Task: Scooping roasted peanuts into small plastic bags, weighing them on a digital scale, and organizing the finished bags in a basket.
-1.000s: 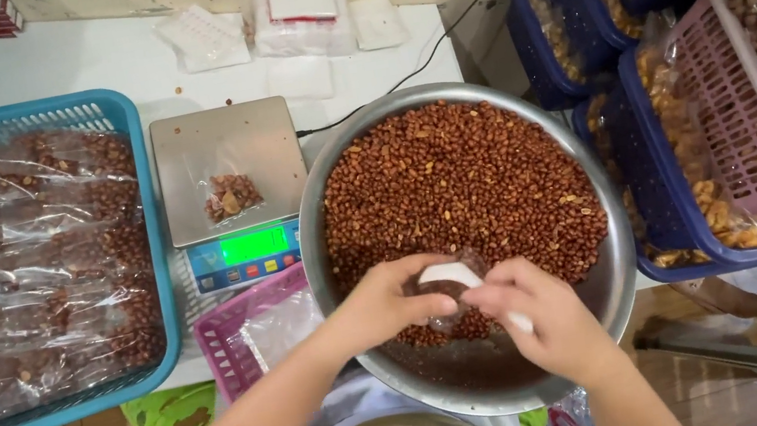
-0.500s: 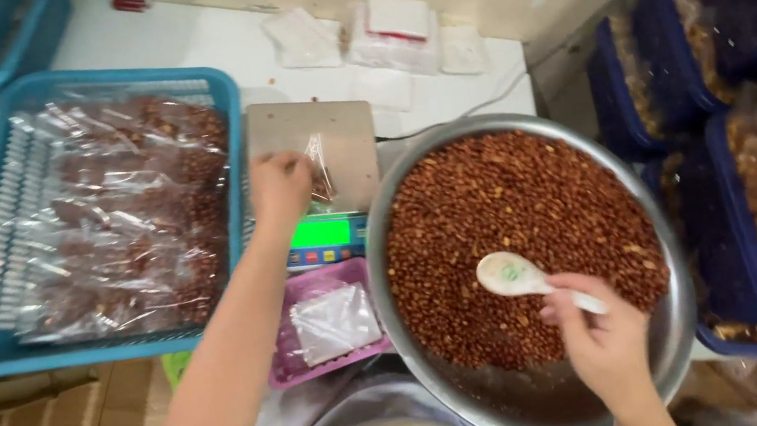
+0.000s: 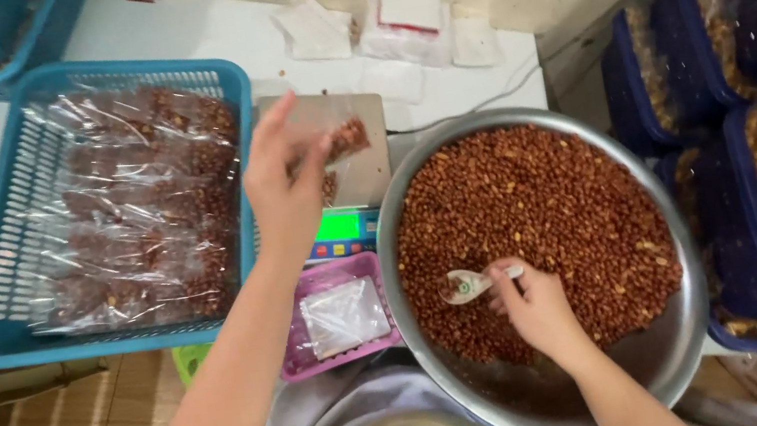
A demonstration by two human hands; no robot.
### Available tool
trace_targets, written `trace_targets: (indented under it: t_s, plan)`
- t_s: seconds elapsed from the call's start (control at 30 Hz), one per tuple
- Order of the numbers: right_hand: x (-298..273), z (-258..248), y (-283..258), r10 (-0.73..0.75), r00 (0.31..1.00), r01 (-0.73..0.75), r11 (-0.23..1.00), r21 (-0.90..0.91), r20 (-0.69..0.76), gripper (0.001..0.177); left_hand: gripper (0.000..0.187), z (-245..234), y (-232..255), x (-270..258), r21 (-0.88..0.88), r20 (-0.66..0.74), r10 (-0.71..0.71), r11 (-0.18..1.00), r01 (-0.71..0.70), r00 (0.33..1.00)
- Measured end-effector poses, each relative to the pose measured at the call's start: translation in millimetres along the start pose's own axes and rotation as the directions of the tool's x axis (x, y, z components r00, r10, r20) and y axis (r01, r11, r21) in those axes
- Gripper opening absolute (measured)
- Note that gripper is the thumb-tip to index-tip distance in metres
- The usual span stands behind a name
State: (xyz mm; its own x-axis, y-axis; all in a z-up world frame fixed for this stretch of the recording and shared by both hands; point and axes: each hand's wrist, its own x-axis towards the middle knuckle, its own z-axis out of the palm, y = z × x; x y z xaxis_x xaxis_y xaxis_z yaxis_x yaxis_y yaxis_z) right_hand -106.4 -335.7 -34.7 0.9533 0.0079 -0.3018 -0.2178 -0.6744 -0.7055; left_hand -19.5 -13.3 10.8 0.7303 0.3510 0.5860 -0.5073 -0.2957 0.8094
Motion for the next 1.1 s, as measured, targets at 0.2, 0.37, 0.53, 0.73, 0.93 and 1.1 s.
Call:
trace_targets:
  t_s: [0.2,0.37,0.53,0.73,0.93,1.1]
  plan:
    - [-5,-19,23,0.014,0.987,0.033,0.958,0.284,-0.159,0.024,0.040,23,26,-69,-0.501,0.392,-0.468,0.613,0.611,0.792]
    - [-34,-51,19,-0.017,0.956,0.120,0.934,0.337,-0.292,0.023,0.098,42,40,-101,-0.419,0.645,-0.439,0.482,0.770,0.626]
    - [-75,-77,-11,-0.115,0.832,0.306,0.911,0.276,-0.542,0.023,0.081,50,83,-100,0.157,0.832,-0.429,0.791,0.591,0.352]
    - [-87,-91,-6,-0.720,0.650,0.676,0.694,-0.247,-0.242,0.022,0.079,69,92,-114,0.242,0.883,-0.412,0.810,0.534,0.225]
    - [-92,-86,-20,-0.722,0.560,0.664,0.684,-0.302,-0.406,0.014,0.043,71,69,-130,0.055,0.783,-0.400,0.807,0.588,0.476]
    - [-86,-76,-23,-0.619,0.648,0.588,0.777,-0.226,-0.444,0.014,0.013,49,-15,-49,-0.068,0.518,-0.452,0.825,0.561,0.727]
